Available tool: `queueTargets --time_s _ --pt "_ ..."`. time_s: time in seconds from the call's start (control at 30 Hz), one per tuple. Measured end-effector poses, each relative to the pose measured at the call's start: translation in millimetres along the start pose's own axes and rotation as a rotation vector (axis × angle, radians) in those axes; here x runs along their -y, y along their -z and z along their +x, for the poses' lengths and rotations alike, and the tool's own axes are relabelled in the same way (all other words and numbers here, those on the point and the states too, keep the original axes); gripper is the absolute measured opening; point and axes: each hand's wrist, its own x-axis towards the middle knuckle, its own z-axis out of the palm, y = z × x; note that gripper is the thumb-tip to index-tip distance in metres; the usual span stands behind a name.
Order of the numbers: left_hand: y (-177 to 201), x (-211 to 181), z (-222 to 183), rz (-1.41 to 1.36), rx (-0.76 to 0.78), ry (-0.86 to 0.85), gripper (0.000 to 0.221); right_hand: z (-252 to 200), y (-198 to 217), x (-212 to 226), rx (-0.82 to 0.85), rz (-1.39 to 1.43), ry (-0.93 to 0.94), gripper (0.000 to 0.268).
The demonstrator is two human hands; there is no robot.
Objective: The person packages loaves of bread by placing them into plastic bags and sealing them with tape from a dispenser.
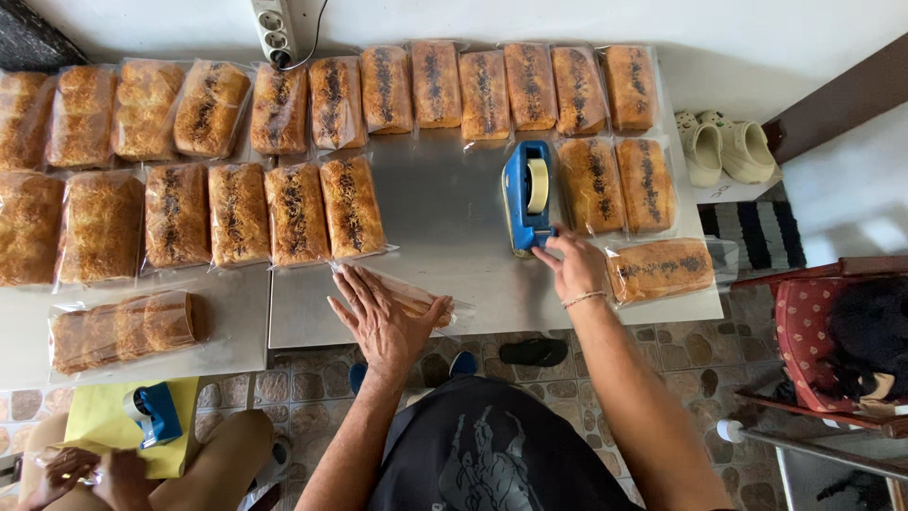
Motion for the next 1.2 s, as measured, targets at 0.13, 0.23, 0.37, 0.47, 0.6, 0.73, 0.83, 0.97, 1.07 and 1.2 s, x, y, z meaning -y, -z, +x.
queueTargets --time_s 0.13,0.23,0.37,0.47,0.6,0.73,0.83,0.97,1.07,1.2 --pt "-1.3 0.4 0.3 -0.02 0.012 0.0 0.148 -2.4 9.8 -20.6 -0.038 0.076 0.071 0.013" --pt "0.4 0.3 0.7 -0.02 0.022 -0.003 0.148 2.4 16.7 -31.9 -0.022 0.017 0.014 0.011" --pt "-0.4 2.0 2.1 -0.019 0.024 0.013 0.152 51.7 28.2 -66.4 0.058 0.087 -0.159 0.011" --pt "-2.2 0.4 2.1 -0.018 0.029 0.044 0.154 20.4 10.9 -33.5 0.11 -0.048 -0.321 0.013" --pt "-1.6 1.3 5.8 -0.041 0.009 0.064 0.153 -0.9 -11.5 -56.2 0.183 -0.205 -0.374 0.012" --pt "-2.3 6.1 0.3 -0.081 0.043 0.047 0.151 -35.3 -60.6 -65.3 0.49 -0.317 -0.131 0.017" --pt "-12.2 9.0 2.1 -0.088 0.02 0.054 0.154 -57.1 -106.8 -58.6 0.708 -0.454 0.045 0.018" --pt "-9.1 6.0 2.4 -0.121 0.019 0.081 0.153 -58.5 -148.1 -76.5 0.927 -0.599 0.207 0.012" --pt "-8.6 5.4 1.7 -0.127 0.011 0.087 0.153 -24.9 -162.8 -109.5 0.99 -0.831 0.297 0.015" --pt "-6.7 8.7 1.2 -0.14 0.037 0.109 0.154 -15.5 -177.4 -103.7 1.063 -0.989 0.358 0.018"
